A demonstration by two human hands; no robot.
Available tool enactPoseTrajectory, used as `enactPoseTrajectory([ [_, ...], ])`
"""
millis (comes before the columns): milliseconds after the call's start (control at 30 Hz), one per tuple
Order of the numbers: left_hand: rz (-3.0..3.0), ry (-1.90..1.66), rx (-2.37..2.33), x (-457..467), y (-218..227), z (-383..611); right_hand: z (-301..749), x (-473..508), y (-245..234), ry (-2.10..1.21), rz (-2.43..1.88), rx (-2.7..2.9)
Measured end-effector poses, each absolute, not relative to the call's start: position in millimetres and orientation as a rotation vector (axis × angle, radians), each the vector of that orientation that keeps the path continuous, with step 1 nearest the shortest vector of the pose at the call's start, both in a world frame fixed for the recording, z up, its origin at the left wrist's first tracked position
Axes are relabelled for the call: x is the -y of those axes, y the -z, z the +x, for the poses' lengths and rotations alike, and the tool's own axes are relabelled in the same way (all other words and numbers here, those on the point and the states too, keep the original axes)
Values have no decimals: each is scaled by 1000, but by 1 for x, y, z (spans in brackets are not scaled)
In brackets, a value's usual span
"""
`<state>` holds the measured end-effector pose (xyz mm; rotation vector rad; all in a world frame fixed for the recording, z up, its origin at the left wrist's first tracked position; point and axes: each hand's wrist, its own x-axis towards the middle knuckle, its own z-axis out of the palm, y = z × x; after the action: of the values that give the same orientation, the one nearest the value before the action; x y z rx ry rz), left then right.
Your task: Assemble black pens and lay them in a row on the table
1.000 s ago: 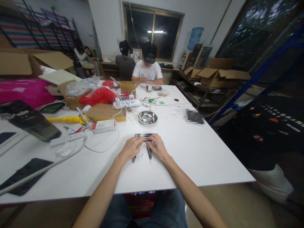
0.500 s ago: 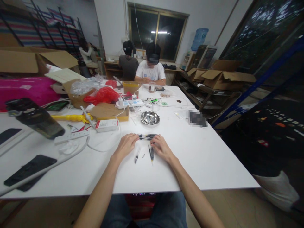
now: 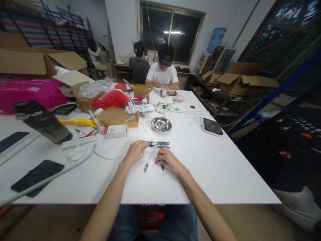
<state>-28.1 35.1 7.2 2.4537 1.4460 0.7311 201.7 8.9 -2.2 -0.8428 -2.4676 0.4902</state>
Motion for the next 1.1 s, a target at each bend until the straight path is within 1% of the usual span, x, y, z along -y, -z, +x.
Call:
enactPoseTrajectory([
  [200,2454,-701,-1451,-35,-7,-28,202,-11,3,-444,-846,2433],
  [300,2452,-691,-1467,-35,-7,-28,206,-12,-1,-418,-915,2267],
  [433,2425,-690,-1495,-35,-8,-28,215,-11,-5,-486,-1156,1858],
  [533,2407,-703,-1486,-34,-9,-26,220,-7,0,-576,-1423,1690],
  [633,2403,-725,-1447,-33,-7,-23,220,0,6,-579,-1604,1728],
  [800,2411,-729,-1380,-31,-4,-16,212,10,5,-396,-1743,1884],
  [900,2406,-739,-1358,-30,-2,-13,209,11,0,-357,-1727,1902],
  [967,2403,-748,-1347,-29,-1,-11,208,9,-4,-417,-1654,1825],
  [1033,2396,-768,-1321,-29,-1,-9,206,4,-9,-591,-1488,1703],
  [1100,2385,-806,-1284,-28,-1,-8,203,-4,-15,-845,-1279,1562],
])
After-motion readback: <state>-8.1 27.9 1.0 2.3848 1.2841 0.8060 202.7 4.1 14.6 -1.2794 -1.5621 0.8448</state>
